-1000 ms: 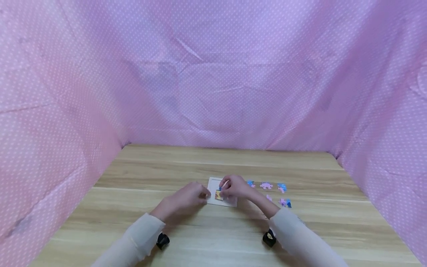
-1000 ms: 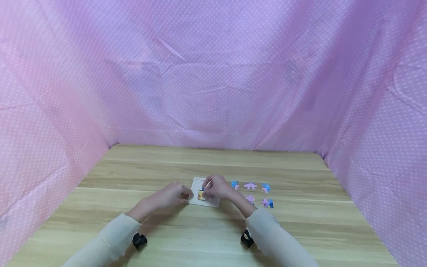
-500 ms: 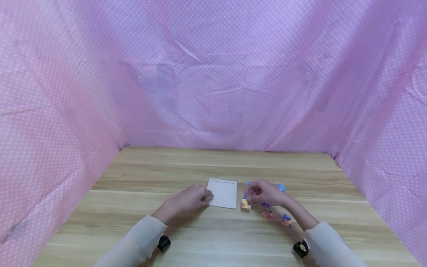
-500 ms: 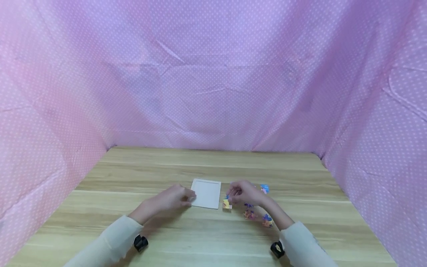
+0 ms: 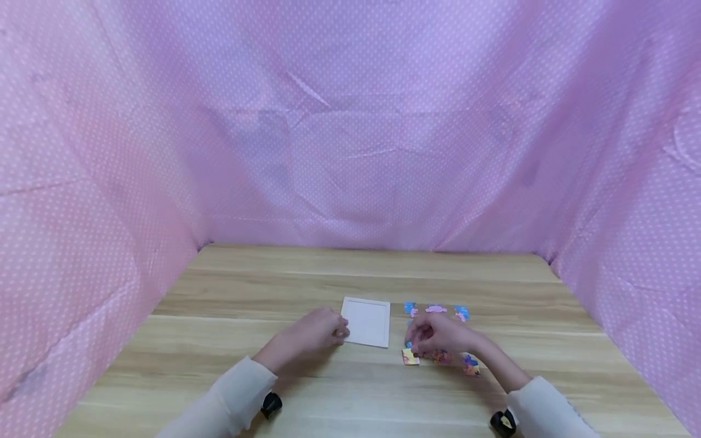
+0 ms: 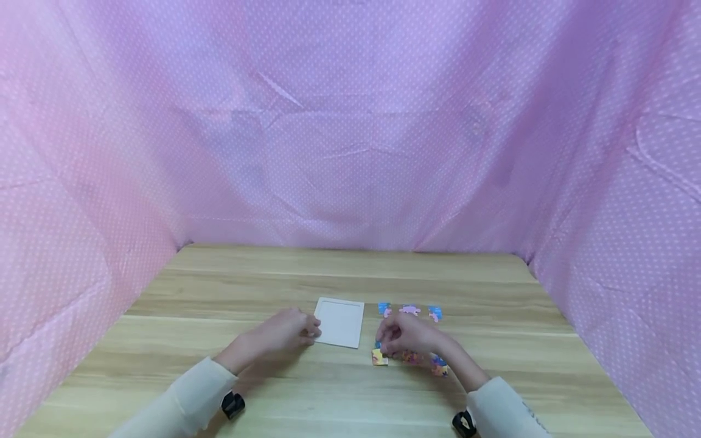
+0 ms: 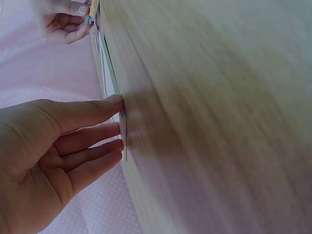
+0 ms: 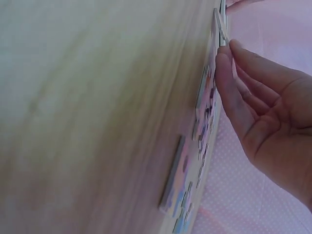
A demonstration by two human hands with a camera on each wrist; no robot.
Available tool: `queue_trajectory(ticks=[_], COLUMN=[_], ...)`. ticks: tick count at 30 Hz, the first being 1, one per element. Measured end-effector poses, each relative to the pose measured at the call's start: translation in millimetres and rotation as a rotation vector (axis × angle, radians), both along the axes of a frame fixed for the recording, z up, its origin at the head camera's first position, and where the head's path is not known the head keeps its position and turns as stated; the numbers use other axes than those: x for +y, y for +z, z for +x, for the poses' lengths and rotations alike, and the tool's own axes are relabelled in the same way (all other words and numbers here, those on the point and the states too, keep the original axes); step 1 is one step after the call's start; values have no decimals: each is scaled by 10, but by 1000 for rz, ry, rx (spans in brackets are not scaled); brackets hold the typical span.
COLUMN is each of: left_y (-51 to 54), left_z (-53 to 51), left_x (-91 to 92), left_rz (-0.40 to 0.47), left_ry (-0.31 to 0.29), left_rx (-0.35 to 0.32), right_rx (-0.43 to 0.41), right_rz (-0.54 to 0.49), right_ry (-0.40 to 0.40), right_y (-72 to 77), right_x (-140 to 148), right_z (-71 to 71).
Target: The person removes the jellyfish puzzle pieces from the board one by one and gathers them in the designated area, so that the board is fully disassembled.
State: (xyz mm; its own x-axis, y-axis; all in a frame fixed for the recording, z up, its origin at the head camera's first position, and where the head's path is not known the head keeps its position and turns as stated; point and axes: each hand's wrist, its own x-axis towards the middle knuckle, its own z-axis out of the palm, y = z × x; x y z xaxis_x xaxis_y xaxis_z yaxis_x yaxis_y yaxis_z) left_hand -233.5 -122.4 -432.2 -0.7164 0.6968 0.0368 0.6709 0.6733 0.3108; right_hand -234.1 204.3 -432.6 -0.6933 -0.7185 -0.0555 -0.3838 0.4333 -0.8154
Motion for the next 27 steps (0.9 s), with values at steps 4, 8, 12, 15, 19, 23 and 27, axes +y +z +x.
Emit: queue_trajectory(ticks=[4, 8, 12, 15, 19, 23, 27], left_y=[-11, 1, 16, 16, 33, 65, 108], left_z=[23, 31, 13, -3, 5, 17, 13], left_x=[7, 22, 34, 22, -31, -84, -137], left_rz=[18, 15, 17, 20, 64, 104, 131], left_ry=[30, 11, -22, -50, -51, 8, 76], left_rx=[-12, -3, 6, 22, -43, -116, -69], right_rx=[26, 66, 109, 106, 127, 114, 76], right_rz=[20, 65, 131, 133, 79, 11, -53], right_ry=[-19, -36, -60, -60, -85, -188, -280], right_y=[12, 37, 50, 53, 81, 147, 242], right_x=[-9, -15, -6, 15, 80, 208, 395], right_z=[31, 60, 63, 51, 22, 15, 63])
